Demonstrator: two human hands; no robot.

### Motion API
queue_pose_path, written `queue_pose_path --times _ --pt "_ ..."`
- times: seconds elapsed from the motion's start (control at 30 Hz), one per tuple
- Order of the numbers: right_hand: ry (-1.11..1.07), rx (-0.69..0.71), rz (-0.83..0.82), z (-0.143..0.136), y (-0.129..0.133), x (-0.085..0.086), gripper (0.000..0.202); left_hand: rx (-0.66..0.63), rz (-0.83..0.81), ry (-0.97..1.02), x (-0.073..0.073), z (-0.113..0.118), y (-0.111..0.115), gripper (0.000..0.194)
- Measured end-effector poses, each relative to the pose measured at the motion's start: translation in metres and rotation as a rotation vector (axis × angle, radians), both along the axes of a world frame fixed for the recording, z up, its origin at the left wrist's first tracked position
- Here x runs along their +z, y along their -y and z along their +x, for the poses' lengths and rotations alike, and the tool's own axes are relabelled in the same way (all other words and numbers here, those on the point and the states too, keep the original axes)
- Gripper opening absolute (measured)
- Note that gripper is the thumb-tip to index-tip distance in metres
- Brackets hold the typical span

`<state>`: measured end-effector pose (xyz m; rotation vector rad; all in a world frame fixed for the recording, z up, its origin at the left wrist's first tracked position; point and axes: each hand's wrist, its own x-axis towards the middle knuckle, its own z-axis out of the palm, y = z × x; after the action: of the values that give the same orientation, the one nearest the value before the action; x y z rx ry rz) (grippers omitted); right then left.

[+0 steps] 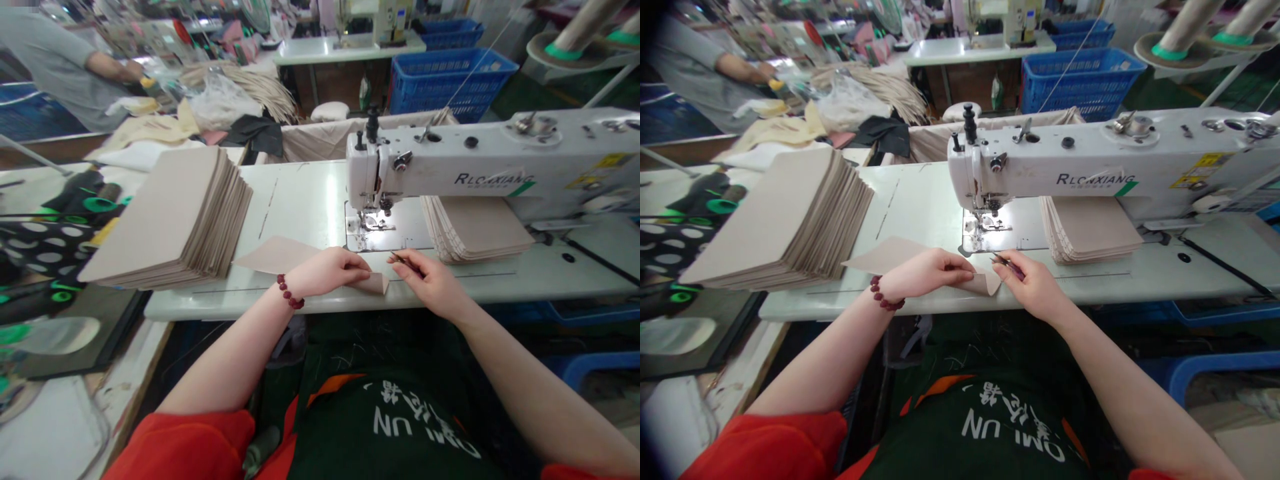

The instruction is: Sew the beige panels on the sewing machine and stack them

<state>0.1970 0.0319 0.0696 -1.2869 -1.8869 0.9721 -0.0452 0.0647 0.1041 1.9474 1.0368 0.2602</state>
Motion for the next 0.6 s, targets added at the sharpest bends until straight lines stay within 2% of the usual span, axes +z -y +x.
queue_pose_path --times 0.17,0.23,0.3,0.4,0.47,0.53,0.6 --pt "-0.060 0.008 -0.164 -0.019 0.014 -0.011 0.031 -0.008 0.016 -0.027 -0.001 0.006 0.005 0.024" --pt "-0.108 -0.015 -0.172 -0.024 0.015 -0.014 0.026 -0.010 0.042 -0.011 -0.007 0.005 0.011 0.023" --pt "-0.168 -0.058 -0.160 -0.022 0.014 -0.016 0.025 0.008 0.138 -0.025 -0.018 -0.005 0.016 0.023" --pt "-0.271 -0.166 -0.171 -0.003 0.013 -0.021 0.024 0.089 0.344 -0.137 -0.037 -0.043 0.023 0.030" --pt "-0.379 -0.251 -0.223 0.014 0.015 -0.025 0.024 0.165 0.387 -0.186 -0.042 -0.078 0.029 0.031" --pt "-0.514 -0.307 -0.294 0.029 0.018 -0.026 0.025 0.260 0.344 -0.161 -0.036 -0.111 0.039 0.028" --pt "-0.645 -0.336 -0.355 0.037 0.021 -0.022 0.028 0.392 0.241 -0.065 -0.021 -0.135 0.051 0.023"
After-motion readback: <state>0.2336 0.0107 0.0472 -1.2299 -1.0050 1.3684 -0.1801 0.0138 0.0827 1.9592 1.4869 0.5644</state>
